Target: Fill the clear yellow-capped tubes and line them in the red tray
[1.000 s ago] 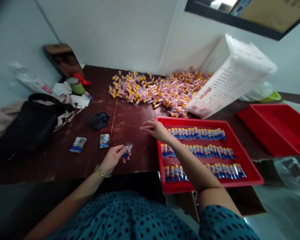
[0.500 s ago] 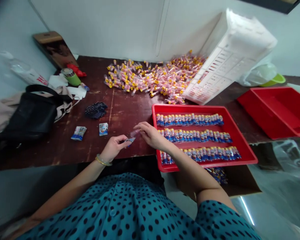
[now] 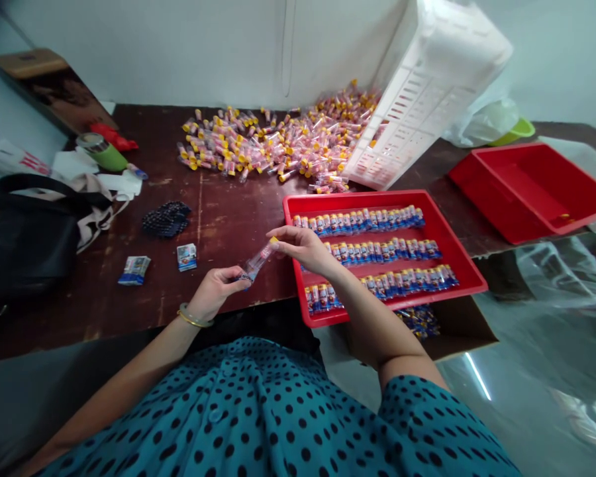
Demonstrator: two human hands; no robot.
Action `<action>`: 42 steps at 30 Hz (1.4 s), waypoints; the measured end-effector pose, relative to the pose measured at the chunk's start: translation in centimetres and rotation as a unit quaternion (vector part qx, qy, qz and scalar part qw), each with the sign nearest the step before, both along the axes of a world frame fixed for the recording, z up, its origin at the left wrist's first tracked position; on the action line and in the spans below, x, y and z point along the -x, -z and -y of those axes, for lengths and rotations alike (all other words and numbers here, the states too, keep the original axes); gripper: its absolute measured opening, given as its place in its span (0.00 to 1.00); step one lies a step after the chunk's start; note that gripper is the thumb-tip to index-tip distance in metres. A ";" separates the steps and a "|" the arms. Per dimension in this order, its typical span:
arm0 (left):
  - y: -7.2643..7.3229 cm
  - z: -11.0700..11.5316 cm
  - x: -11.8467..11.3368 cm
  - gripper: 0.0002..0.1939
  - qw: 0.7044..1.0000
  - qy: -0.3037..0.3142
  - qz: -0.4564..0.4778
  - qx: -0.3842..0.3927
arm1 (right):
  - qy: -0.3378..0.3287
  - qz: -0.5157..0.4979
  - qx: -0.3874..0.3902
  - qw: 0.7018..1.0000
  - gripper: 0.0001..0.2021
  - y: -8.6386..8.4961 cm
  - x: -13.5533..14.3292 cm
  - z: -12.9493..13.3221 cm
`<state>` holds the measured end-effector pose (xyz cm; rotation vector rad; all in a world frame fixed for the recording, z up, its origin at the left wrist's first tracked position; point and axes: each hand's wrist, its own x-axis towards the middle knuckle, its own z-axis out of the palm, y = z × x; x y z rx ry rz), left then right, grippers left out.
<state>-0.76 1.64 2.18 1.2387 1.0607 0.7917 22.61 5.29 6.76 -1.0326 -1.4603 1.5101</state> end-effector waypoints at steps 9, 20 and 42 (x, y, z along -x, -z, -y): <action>0.6 1.0 -2.6 0.18 0.997 0.028 0.023 0.075 | 0.035 0.163 -0.174 0.971 0.09 1.2 0.0 2.3; -0.8 1.8 -3.9 0.17 0.951 0.079 0.202 0.221 | 0.077 -0.047 0.048 0.995 0.15 3.4 1.6 7.4; -0.3 0.9 -4.2 0.24 0.988 0.054 0.000 0.146 | 0.348 0.149 -0.045 0.924 0.19 6.2 -11.5 2.2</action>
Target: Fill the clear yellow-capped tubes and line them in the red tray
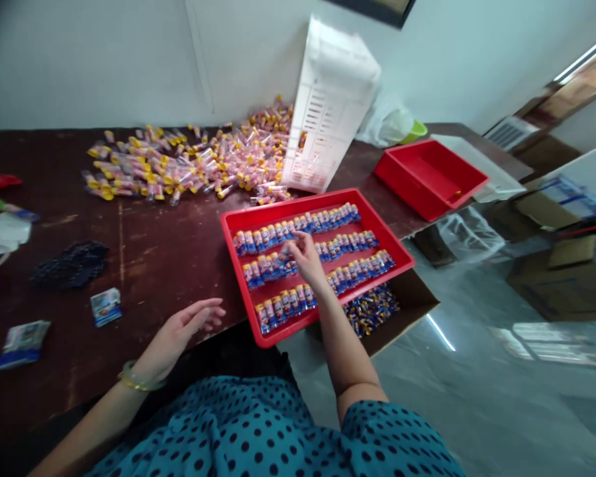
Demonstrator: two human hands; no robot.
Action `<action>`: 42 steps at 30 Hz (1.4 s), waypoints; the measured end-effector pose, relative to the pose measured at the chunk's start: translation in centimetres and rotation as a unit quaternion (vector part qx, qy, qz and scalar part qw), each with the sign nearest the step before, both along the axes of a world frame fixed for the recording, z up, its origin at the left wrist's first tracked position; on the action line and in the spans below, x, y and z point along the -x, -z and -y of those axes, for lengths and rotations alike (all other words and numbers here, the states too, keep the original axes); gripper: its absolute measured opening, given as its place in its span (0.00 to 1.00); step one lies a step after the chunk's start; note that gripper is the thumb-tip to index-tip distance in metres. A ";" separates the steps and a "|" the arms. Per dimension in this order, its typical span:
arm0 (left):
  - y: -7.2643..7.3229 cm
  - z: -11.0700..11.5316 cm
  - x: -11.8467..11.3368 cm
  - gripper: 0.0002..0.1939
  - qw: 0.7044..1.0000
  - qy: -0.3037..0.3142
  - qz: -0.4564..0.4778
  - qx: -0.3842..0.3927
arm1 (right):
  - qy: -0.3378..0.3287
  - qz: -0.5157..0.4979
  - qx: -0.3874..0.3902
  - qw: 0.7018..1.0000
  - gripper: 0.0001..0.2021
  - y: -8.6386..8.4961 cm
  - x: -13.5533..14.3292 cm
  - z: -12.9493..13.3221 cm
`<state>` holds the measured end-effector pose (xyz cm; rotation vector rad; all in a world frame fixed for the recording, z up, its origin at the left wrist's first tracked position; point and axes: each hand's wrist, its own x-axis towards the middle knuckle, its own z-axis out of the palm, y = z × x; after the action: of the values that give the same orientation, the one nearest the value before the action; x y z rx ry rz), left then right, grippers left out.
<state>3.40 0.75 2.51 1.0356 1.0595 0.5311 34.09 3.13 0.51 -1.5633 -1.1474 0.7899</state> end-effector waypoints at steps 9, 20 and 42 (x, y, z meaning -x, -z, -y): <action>3.9 -4.9 10.7 0.25 0.911 -0.165 -0.301 -0.231 | 0.013 0.266 0.121 0.956 0.16 0.7 -5.3 -2.2; 4.9 -7.1 12.1 0.12 0.829 -0.090 -0.494 -0.245 | -0.270 0.203 -0.021 0.941 0.16 -2.2 14.2 -2.5; 2.8 0.4 8.8 0.19 0.947 -0.090 0.307 -0.010 | -0.379 -0.249 0.181 0.873 0.18 0.2 20.0 -1.2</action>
<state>-5.41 0.40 -0.33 0.7145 0.5909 0.9434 14.04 4.31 0.30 -1.0381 -1.2536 1.9024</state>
